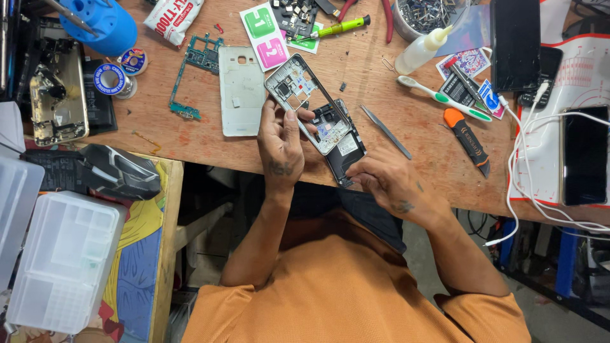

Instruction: The person assembles a smartphone by connecting the display ribbon cable, placing the battery, and installing the back cover. The person handles the display assembly, battery, and back cover, then secures the device.

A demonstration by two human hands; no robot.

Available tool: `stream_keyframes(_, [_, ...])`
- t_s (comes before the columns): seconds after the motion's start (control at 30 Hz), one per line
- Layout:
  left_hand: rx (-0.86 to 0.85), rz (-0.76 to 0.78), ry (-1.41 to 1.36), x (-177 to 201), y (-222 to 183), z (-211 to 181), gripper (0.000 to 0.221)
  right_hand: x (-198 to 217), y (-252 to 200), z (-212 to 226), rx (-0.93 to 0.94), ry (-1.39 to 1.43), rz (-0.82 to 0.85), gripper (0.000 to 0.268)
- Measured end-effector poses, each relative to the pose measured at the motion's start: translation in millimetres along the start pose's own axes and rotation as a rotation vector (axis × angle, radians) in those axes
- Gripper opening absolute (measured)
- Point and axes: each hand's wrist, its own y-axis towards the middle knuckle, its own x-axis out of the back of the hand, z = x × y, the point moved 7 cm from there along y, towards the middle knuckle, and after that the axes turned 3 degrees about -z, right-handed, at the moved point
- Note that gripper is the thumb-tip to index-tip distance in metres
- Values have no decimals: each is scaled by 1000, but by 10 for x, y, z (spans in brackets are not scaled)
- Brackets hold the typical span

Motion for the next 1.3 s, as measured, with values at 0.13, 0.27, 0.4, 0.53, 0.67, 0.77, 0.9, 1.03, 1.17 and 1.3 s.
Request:
stream_keyframes(0.13, [-6,7,35,17,-4,22,32,-52,-13,29,53,-70,-8,22])
stream_keyframes(0.27, [-3,1,47,26,-9,35,33,-98,-41,54,109,-88,-61,25])
stream_keyframes(0.4, [-12,8,52,22,-11,35,33,-131,-103,23,91,-92,-97,23])
stream_keyframes(0.53, [-6,11,61,25,-9,37,32,-149,-116,-17,105,-143,-119,24])
stream_keyframes(0.67, [-15,8,81,15,-10,28,34,-161,-126,-48,137,-158,-141,24])
stream_keyframes(0.77, [-25,10,99,9,-2,24,34,-143,-149,-54,163,-156,-150,25])
stream_keyframes(0.9, [-32,23,111,3,-11,9,33,-123,-155,-29,221,-197,-149,32])
stream_keyframes(1.03, [-20,27,116,-5,-5,6,31,-65,-192,-74,146,-148,-126,34])
stream_keyframes(1.17, [-28,35,97,-10,-5,-10,29,-36,-247,-30,171,-194,-155,25])
stream_keyframes(1.3, [-23,37,79,-13,-4,0,26,-99,-281,72,284,-245,-201,29])
